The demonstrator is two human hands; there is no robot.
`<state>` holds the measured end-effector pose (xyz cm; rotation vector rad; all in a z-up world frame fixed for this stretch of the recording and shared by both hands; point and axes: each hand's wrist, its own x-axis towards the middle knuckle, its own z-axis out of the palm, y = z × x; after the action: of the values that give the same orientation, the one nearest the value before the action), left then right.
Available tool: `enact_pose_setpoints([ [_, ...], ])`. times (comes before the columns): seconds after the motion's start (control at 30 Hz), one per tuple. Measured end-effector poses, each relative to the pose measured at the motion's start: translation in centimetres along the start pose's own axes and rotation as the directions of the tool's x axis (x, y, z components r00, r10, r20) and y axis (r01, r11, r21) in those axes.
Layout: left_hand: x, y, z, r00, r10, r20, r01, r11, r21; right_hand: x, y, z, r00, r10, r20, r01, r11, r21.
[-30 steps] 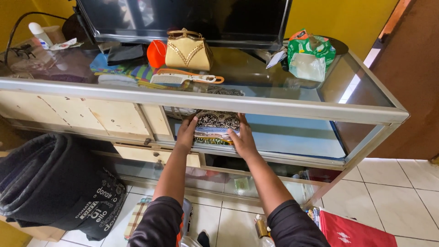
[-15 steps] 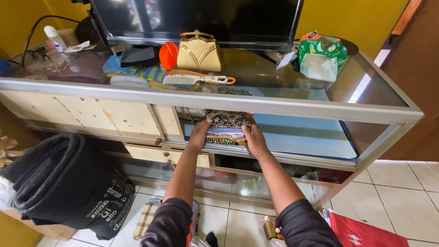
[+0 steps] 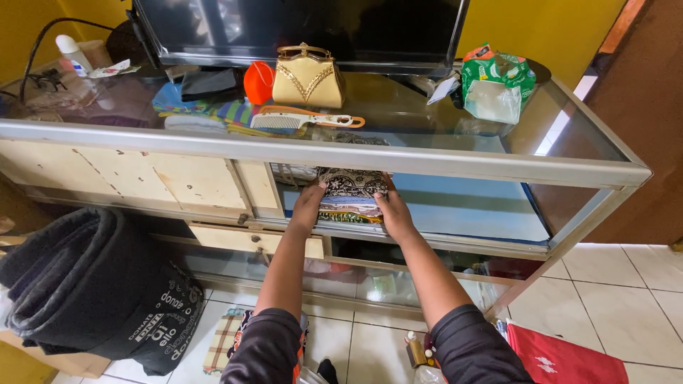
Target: Folding various pieces of patterned fabric and placing them neatly inside a glass-fronted wooden cabinet.
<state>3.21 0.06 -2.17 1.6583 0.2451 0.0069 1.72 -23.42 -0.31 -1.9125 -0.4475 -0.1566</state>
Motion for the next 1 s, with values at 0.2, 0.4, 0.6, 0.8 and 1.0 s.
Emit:
enact_pose_setpoints([
  [0.2, -0.2, 0.3, -0.3, 1.000, 0.009, 0.010, -0.009, 1.000, 0.003, -0.2, -1.0, 0.1, 0.999, 0.039, 0.002, -0.039, 0.999, -0.016],
  [0.4, 0.0, 0.0, -0.4, 1.000, 0.024, 0.020, -0.024, 1.000, -0.004, -1.0, -2.6, 0.1, 0.996, 0.085, -0.009, -0.086, 0.993, -0.076],
  [0.6, 0.0, -0.3, -0.5, 0.999, 0.047, 0.019, -0.047, 0.999, -0.010, -1.1, -2.4, -0.1, 0.998, 0.064, 0.010, -0.064, 0.998, -0.012],
  [0.8, -0.4, 0.2, -0.3, 0.999, 0.052, 0.014, -0.052, 0.999, -0.007, 0.2, 0.5, 0.0, 0.998, 0.062, 0.015, -0.062, 0.998, -0.009],
  [1.0, -2.2, 1.0, -0.5, 0.992, 0.117, 0.052, -0.120, 0.992, 0.046, 0.0, 0.0, 0.0, 0.994, 0.111, 0.005, -0.111, 0.994, -0.024],
])
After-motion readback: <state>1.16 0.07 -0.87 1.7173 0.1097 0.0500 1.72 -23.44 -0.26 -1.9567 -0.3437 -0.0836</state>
